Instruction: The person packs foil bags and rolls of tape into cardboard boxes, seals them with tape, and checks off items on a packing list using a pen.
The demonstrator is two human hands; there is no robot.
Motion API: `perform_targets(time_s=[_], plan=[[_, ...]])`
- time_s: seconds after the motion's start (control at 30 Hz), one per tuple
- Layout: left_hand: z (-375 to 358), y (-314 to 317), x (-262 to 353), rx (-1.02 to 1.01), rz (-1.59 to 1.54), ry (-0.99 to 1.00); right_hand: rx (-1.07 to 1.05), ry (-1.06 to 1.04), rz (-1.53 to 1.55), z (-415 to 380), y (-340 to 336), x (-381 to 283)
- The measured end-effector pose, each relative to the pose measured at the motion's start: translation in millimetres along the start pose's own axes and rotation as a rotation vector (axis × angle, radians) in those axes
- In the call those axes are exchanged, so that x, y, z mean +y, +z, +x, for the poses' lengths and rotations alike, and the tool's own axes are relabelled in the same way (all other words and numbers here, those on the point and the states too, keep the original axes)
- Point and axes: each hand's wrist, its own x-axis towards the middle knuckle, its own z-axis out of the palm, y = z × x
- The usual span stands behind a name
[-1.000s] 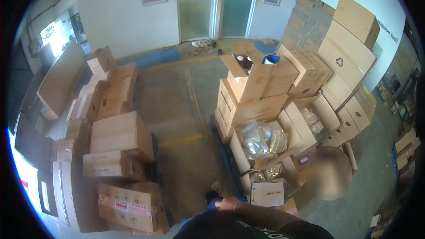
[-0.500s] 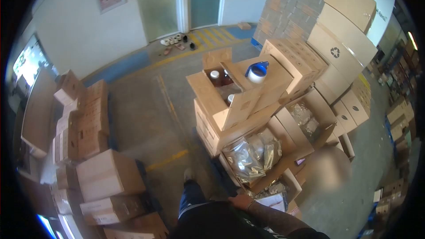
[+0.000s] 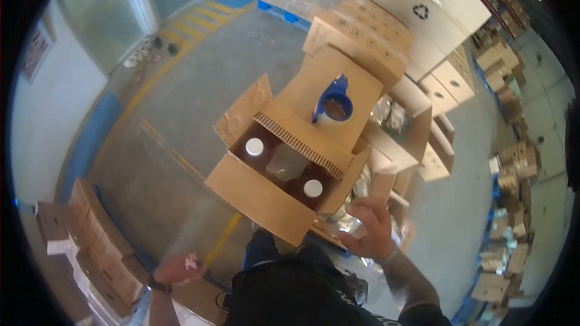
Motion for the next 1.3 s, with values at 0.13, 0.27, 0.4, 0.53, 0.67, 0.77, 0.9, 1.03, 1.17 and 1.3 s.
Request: perform_targets(time_s=[0.13,0.27,0.4,0.53,0.67,0.77,0.9,1.03,1.17,1.3], plan=[[42.0,-116.9,148.6,0.398,-0.125,0.340,-0.179,-0.092,-0.202,64.3,-4.4,-19.6],[89.7,-146.3,258.2,0.471,0.343,0.844,-0.181,0.093,-0.280,10.3,12.2,-2.4],[150.0,-137.5,305.0,0.424,0.644,0.990,-0.225,0.439,0.044,-47.1,43.5,3.5],[157.7,-147.2,342.1,0.322,0.615,0.950,-0.194,0.545,0.319,-47.9,71.6,-3.1],[161.9,-151.9,351.8,0.431,0.446,1.086,-0.120,0.506,0.340,-46.2,74.5,-1.8],[168.2,-144.4,361.6,0.169,0.673,0.918,-0.116,0.503,0.352,-46.5,73.9,-0.7],[193.2,-119.1,348.0,0.265,0.915,1.166,-0.110,0.496,0.356,-47.2,71.2,1.1],[221.0,-99.8,335.4,0.410,1.069,1.197,-0.130,0.501,0.362,-50.1,70.7,2.4],[213.7,-121.8,336.6,0.137,1.133,0.983,-0.136,0.471,0.345,-49.4,66.9,3.2],[147.5,-160.7,368.3,0.277,0.974,0.956,-0.175,0.472,0.318,-52.7,63.6,8.4]])
